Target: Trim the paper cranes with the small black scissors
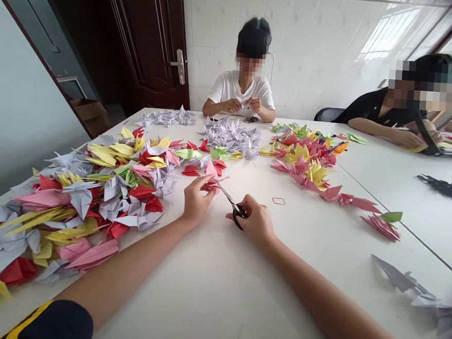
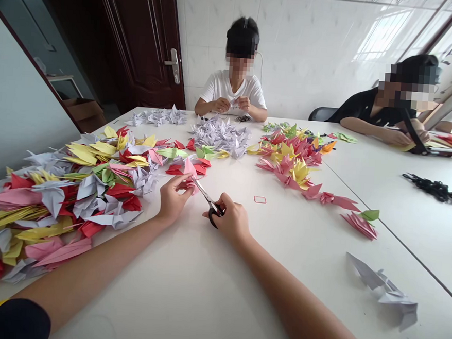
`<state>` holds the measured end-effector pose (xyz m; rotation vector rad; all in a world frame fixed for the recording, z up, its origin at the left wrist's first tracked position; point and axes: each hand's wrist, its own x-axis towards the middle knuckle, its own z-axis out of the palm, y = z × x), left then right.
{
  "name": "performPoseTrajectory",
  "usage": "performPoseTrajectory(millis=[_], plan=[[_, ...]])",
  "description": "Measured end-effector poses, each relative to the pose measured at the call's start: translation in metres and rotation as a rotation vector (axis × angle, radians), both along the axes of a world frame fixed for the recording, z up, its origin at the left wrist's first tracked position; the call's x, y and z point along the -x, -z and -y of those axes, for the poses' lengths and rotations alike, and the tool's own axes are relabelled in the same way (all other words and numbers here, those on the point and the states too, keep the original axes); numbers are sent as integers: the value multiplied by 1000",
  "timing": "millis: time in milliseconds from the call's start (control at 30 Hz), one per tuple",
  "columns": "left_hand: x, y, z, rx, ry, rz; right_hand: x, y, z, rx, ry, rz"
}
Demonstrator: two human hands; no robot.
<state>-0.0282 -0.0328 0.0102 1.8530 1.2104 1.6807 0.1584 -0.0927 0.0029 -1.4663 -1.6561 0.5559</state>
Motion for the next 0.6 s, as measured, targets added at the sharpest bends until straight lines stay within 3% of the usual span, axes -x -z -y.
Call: performPoseTrajectory(millis=[600], plan=[[-1,-3,3,57,6,40,-1,0,-1,27,5,-19]])
